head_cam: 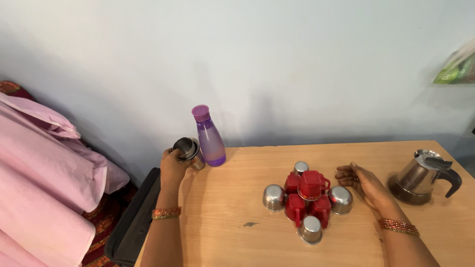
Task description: The person wipes a table with a cloth, stacks red cups and metal glasses into an arrangement, and then pours water from a purple bottle into a metal cup and then into a moka pot.
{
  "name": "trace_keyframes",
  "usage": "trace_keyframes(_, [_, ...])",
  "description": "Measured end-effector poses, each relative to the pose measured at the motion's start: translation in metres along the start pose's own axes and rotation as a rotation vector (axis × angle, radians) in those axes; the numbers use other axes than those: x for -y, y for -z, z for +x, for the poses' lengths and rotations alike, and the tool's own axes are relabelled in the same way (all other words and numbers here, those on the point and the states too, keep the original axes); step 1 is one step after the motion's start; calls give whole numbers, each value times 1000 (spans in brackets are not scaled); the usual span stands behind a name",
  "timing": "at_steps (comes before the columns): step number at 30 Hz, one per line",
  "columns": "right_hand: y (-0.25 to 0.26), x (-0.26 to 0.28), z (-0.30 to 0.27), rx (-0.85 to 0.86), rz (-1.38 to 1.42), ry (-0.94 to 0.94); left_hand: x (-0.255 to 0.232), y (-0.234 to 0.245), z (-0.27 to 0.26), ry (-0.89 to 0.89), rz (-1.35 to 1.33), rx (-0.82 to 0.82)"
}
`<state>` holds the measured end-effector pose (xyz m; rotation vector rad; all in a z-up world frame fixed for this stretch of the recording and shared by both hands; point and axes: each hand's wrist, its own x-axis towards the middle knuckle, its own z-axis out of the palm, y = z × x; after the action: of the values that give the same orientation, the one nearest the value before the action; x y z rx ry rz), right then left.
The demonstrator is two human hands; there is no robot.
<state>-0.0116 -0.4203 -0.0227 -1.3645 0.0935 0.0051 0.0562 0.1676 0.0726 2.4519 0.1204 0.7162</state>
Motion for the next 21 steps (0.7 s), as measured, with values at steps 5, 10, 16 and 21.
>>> trace_keyframes(5, [-1,-1,-1,-17,-68,-9,-20,21,-63,-47,-66,35])
trace_keyframes(10, [1,-6,2,2,-54,34,-70,41,-131,-69,-262,131])
trace_keyframes(16, [-2,-6,-3,-16,-102,33,-130,50,-168,-80,-271,357])
trace_keyframes(21, [-6,-3,-8,-20,-144,36,-143,40,-175,-153,-275,359])
